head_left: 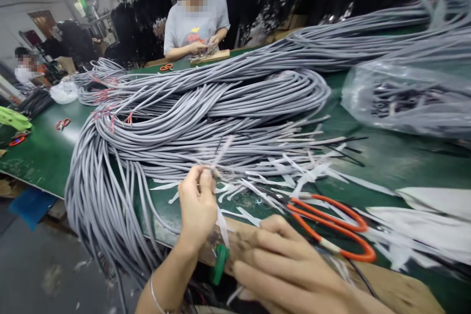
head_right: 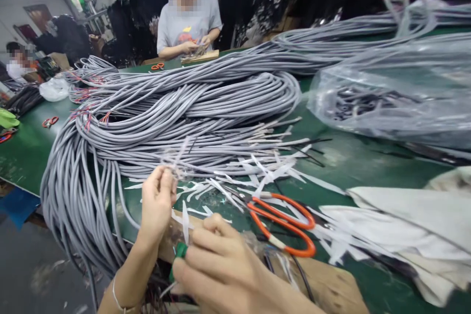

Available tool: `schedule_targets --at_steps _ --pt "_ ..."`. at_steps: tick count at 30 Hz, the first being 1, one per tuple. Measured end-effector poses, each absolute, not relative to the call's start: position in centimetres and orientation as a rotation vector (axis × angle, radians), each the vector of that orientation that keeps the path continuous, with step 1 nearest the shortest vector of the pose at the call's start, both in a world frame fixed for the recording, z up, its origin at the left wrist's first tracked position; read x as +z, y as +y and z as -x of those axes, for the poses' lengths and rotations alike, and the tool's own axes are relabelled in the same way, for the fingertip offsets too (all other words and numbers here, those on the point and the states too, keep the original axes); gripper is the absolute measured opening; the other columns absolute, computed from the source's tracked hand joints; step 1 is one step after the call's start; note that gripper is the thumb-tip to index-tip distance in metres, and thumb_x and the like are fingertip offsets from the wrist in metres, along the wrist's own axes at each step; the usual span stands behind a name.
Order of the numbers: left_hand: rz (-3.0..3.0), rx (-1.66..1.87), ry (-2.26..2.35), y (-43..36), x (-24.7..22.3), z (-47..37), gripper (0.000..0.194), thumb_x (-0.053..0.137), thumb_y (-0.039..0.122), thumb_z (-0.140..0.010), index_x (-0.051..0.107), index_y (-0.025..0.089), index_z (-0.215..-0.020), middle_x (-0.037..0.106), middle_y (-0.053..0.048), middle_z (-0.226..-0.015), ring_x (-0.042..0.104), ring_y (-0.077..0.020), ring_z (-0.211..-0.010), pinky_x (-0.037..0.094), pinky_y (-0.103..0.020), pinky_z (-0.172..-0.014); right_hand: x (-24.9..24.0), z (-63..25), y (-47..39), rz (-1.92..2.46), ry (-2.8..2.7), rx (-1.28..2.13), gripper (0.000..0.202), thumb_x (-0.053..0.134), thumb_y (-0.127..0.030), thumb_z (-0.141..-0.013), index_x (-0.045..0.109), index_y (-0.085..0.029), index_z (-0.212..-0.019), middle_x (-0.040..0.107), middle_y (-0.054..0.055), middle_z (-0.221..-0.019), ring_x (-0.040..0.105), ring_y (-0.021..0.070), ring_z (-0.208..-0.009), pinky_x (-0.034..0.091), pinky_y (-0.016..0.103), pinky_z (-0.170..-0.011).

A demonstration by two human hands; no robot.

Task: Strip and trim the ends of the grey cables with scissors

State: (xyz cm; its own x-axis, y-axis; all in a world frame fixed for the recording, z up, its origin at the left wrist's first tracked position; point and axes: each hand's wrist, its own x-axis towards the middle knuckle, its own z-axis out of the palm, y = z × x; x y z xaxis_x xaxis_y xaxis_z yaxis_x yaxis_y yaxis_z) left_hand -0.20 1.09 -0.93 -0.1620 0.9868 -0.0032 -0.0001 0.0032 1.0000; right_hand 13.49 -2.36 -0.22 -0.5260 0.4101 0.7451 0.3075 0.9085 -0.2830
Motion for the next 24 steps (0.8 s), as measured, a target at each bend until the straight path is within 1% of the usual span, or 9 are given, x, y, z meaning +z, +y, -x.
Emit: schedule_targets --at_steps 3,5,7,9,12,15,19,22,24 --pt "-1.181 1.29 1.218 0.8 -0.9 0.0 0.029 0.052 0.044 -0.085 0.052 0.017 -0.076 0.04 0.006 -0.054 0.032 -0.0066 -0.044 0.025 -0.02 -0.043 -0.3 -13.6 -1.5 0.891 -1.903 0.217 0.013 0.056 -0.026 -0.085 0.051 -0.023 -0.072 0.045 -0.005 -0.05 0.043 0.01 -0.043 0.035 0.024 -0.044" --pt "-1.171 1.288 1.185 0.5 -0.9 -0.2 0.028 0.053 0.044 -0.085 0.053 0.016 -0.081 0.042 0.006 -0.054 0.033 -0.0065 -0.044 0.026 -0.019 -0.043 -0.5 -13.7 -0.3 1.157 -1.69 0.43 0.024 0.066 -0.04 -0.075 0.049 -0.023 -0.072 0.039 -0.008 -0.047 0.037 0.008 -0.039 0.031 0.022 -0.037" --pt "-1.177 1.295 1.181 0.3 -0.9 -0.3 0.027 0.055 0.042 -0.084 0.054 0.016 -0.083 0.044 0.006 -0.055 0.038 -0.0073 -0.046 0.029 -0.019 -0.044 -0.5 -13.6 0.6 1.268 -1.58 0.725 0.035 0.07 -0.047 -0.066 0.052 -0.021 -0.08 0.043 -0.008 -0.049 0.036 0.0071 -0.038 0.029 0.021 -0.034" --pt "-1.188 1.295 1.188 0.2 -0.9 -0.4 0.024 0.058 0.039 -0.082 0.056 0.016 -0.084 0.047 0.004 -0.058 0.043 -0.0083 -0.05 0.034 -0.019 -0.047 -0.5 -13.3 0.9 1.263 -1.545 0.911 0.039 0.068 -0.047 -0.065 0.055 -0.019 -0.088 0.049 -0.006 -0.052 0.034 0.0063 -0.036 0.027 0.02 -0.033" --pt "-1.201 1.267 1.176 0.1 -1.0 -0.3 0.02 0.06 0.034 -0.08 0.057 0.016 -0.087 0.05 0.004 -0.061 0.044 -0.0077 -0.05 0.034 -0.018 -0.048 -0.4 -12.8 0.9 1.249 -1.523 0.89 0.024 0.06 -0.04 -0.072 0.059 -0.018 -0.083 0.048 -0.005 -0.049 0.031 0.0062 -0.035 0.025 0.021 -0.033" --pt "-1.209 1.241 1.169 0.1 -1.1 -0.3 0.017 0.061 0.03 -0.078 0.058 0.016 -0.088 0.05 0.004 -0.06 0.039 -0.0067 -0.047 0.029 -0.018 -0.045 -0.3 -12.8 0.8 1.22 -1.519 0.817 0.015 0.054 -0.033 -0.076 0.061 -0.019 -0.075 0.046 -0.004 -0.045 0.039 0.0094 -0.036 0.03 0.022 -0.034" --pt "-1.241 1.227 1.206 0.2 -1.2 -0.5 0.017 0.06 0.031 -0.078 0.059 0.016 -0.088 0.052 0.004 -0.058 0.04 -0.0073 -0.047 0.03 -0.018 -0.045 -0.1 -13.0 1.1 1.153 -1.543 0.813 0.016 0.054 -0.032 -0.076 0.063 -0.019 -0.073 0.059 0.0 -0.052 0.052 0.0123 -0.042 0.039 0.021 -0.036" --pt "-1.276 1.216 1.248 0.4 -1.0 -0.6 0.019 0.06 0.035 -0.079 0.057 0.016 -0.076 0.052 0.003 -0.058 0.042 -0.0085 -0.05 0.032 -0.019 -0.047 0.1 -13.1 1.0 1.09 -1.523 0.804 0.018 0.056 -0.035 -0.079 0.062 -0.019 -0.072 0.065 0.002 -0.06 0.057 0.0124 -0.046 0.046 0.02 -0.041" --pt "-1.309 1.238 1.295 0.5 -1.0 -0.7 0.029 0.06 0.04 -0.08 0.05 0.017 -0.064 0.045 0.005 -0.053 0.037 -0.0079 -0.05 0.03 -0.02 -0.048 0.2 -13.3 0.9 1.055 -1.494 0.795 0.02 0.058 -0.038 -0.08 0.06 -0.02 -0.072 0.066 0.002 -0.061 0.061 0.0131 -0.049 0.05 0.02 -0.045"
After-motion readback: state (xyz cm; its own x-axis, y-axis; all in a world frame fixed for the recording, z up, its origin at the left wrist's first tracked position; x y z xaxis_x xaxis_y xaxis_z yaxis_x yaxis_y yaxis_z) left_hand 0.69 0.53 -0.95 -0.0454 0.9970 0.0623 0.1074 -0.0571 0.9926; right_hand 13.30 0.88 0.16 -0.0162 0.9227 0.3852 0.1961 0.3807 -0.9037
